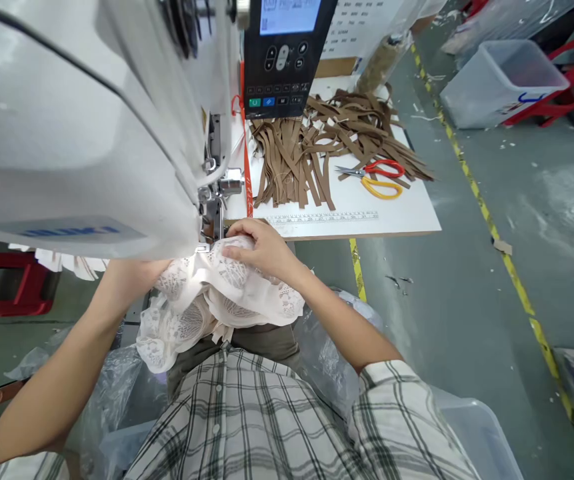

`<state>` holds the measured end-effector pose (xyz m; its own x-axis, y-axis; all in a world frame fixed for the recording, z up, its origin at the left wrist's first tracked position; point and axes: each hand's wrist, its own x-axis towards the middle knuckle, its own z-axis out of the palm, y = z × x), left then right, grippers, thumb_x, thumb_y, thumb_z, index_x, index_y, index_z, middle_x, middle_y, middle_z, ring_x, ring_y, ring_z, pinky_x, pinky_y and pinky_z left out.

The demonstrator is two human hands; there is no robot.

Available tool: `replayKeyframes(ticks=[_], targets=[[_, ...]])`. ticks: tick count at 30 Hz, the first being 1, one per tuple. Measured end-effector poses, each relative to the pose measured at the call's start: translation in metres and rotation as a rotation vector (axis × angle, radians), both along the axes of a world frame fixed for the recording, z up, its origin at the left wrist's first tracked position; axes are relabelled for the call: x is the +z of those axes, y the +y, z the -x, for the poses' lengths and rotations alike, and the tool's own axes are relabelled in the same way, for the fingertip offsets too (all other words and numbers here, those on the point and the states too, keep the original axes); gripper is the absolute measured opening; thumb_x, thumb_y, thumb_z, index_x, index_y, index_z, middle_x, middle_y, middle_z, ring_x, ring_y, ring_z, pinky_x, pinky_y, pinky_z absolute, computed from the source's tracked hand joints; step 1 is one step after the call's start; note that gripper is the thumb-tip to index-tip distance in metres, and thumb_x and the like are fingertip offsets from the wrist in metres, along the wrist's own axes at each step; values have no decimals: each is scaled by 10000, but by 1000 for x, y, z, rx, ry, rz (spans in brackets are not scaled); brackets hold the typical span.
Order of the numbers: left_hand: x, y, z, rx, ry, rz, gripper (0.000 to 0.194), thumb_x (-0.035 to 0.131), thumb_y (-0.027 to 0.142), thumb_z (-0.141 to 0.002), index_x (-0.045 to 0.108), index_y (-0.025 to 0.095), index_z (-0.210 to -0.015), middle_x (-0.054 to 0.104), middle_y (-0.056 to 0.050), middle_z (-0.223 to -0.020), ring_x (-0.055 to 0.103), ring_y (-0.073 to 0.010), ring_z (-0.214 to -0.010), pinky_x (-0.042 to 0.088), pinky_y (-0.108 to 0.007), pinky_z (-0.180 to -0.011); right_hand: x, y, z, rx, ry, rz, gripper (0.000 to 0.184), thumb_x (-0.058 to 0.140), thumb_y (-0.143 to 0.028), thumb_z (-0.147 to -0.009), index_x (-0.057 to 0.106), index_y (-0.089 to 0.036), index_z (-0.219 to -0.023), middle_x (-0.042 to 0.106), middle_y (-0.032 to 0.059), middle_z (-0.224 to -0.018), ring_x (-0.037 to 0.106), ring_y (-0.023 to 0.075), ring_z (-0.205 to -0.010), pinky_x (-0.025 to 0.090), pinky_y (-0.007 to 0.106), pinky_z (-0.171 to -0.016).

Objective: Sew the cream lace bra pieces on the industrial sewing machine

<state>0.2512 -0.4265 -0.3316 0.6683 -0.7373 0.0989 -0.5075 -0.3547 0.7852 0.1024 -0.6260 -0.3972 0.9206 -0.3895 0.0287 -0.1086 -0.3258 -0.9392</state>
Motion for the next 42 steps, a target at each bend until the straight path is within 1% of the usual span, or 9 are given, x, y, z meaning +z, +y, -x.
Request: replayKeyframes(ticks=[5, 9, 14, 22, 26, 30, 34, 37, 42], targets=[[1, 1, -1, -40, -70, -58, 112, 665, 292, -797, 585, 215, -777, 559, -12, -581, 592, -201, -645, 486, -291, -565, -63, 23, 12, -114, -83, -641, 881, 626, -859, -693, 559, -259, -1335, 607, 110, -1369, 540, 321, -1300, 443, 436, -1089], [-2, 1, -2, -15, -102, -76, 82, 652, 250, -803, 580, 219, -778, 528, -5, -567, 581, -197, -640, 474, -294, -566, -95, 39, 29, 13, 20, -1020, 872, 689, -848, -629, 642, -228, -1239, 706, 126, -1244, 601, 333, -1258, 483, 476, -1068], [-4, 1, 1, -12, -79, -96, 149, 630, 236, -802, 526, 234, -696, 435, 23, -514, 512, -170, -553, 416, -285, -524, -95, 32, 43, -27, 73, -1218, 543, 882, -372, -619, 690, -201, -1096, 780, 91, -1059, 715, 303, -1078, 563, 422, -972], [-3, -3, 7, 1, -53, -115, 191, 613, 195, -798, 509, 231, -642, 376, 35, -478, 456, -158, -543, 350, -275, -525, -71, 16, 47, -258, 171, -1311, 262, 749, -274, -727, 679, -190, -965, 792, 80, -942, 750, 283, -981, 617, 389, -867], [-7, 11, 2, 4, -59, -184, 67, 585, 240, -855, 580, 212, -794, 530, 6, -597, 519, -164, -582, 373, -270, -519, -54, 3, 54, -381, 49, -1255, 260, 760, -251, -718, 680, -227, -964, 787, 38, -950, 742, 255, -975, 604, 386, -897], [-4, 34, 24, 116, -309, -67, 200, 561, 290, -927, 594, 190, -1097, 676, -99, -1036, 652, -232, -981, 529, -312, -748, -22, 2, 67, -450, -170, -1016, 294, 833, -273, -647, 707, -269, -912, 769, -7, -856, 735, 232, -840, 598, 372, -822], [12, 38, 74, -174, -575, 202, 364, 633, 260, -891, 528, 198, -1234, 666, -137, -1174, 627, -269, -1171, 530, -405, -965, 25, 31, 72, 14, -68, -726, 184, 841, -307, -689, 737, -223, -815, 742, 9, -753, 683, 186, -679, 541, 300, -655], [18, 32, 92, -481, -478, 94, 480, 705, 455, -843, 577, 160, -1199, 720, -114, -985, 695, -279, -951, 569, -398, -819, 53, 53, 66, 431, 12, -497, 118, 753, -294, -825, 752, -177, -841, 736, 28, -774, 658, 155, -700, 491, 258, -652], [6, 31, 64, -215, 35, -156, 282, 602, 404, -931, 651, 195, -748, 648, 8, -632, 567, -123, -533, 393, -229, -480, 52, 53, 41, 206, 58, -184, 221, 670, -377, -894, 715, -172, -823, 661, 4, -721, 546, 110, -631, 386, 227, -577]])
